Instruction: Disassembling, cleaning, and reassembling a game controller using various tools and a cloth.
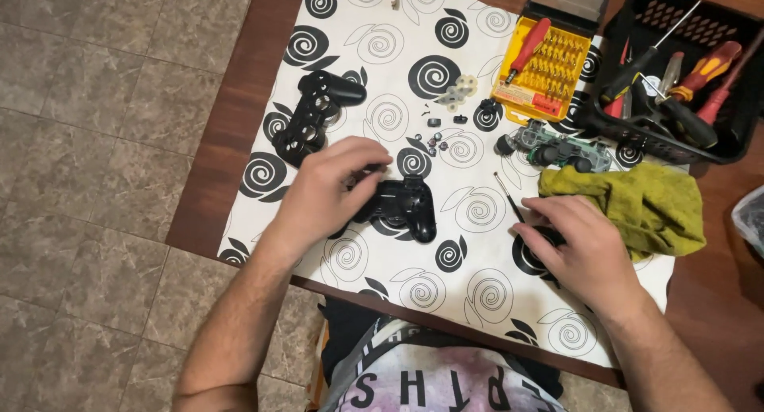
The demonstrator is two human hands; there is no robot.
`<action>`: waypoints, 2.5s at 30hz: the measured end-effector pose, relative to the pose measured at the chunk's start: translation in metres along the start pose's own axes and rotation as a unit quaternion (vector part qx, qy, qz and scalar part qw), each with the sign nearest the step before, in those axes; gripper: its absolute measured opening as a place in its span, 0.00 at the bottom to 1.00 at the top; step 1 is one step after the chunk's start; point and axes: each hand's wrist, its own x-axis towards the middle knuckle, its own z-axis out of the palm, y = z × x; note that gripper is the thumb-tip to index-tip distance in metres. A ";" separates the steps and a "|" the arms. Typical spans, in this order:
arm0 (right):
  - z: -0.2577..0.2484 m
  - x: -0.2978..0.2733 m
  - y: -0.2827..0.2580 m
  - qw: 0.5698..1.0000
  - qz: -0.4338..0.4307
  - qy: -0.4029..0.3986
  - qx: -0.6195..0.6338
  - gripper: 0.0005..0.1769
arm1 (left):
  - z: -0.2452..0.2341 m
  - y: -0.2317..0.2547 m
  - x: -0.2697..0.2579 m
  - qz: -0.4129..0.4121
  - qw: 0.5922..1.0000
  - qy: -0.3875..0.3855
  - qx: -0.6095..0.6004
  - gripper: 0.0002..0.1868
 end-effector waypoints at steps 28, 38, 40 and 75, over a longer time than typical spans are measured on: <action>-0.007 0.009 -0.001 0.994 0.018 -0.109 -0.012 0.16 | 0.137 0.067 0.079 0.056 0.968 0.003 -0.243 0.11; -0.029 0.003 0.029 0.981 0.023 0.004 -0.190 0.30 | 0.143 0.053 0.076 0.043 0.972 0.021 -0.230 0.11; -0.043 0.001 0.028 0.958 0.083 -0.003 -0.274 0.40 | 0.142 0.056 0.074 0.036 0.971 0.019 -0.235 0.11; -0.121 -0.003 0.026 0.818 0.470 -0.182 -0.277 0.48 | 0.127 0.058 0.080 -0.049 0.955 0.044 -0.288 0.12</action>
